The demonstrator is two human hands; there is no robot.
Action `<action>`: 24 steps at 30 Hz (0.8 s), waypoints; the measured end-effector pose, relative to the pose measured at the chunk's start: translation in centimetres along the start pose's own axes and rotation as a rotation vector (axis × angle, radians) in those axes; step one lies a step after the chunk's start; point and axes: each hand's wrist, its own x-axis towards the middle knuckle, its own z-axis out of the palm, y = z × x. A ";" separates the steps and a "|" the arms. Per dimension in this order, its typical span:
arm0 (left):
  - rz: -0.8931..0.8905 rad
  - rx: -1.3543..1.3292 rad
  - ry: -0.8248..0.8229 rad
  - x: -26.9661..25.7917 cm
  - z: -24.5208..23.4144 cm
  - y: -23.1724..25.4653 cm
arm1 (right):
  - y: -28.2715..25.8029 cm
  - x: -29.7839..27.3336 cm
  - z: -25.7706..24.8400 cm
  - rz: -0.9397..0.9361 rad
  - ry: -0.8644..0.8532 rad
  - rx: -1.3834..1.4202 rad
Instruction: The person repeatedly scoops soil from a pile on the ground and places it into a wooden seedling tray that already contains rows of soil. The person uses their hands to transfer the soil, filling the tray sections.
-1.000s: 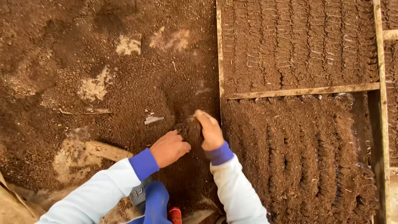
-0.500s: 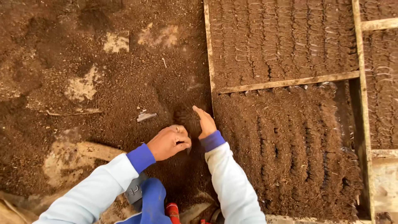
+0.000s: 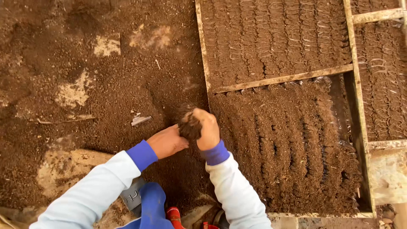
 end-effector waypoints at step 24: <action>-0.131 -0.013 0.041 -1.8 1.5 -0.2 | -6.4 -8.0 0.2 0.270 -0.186 0.248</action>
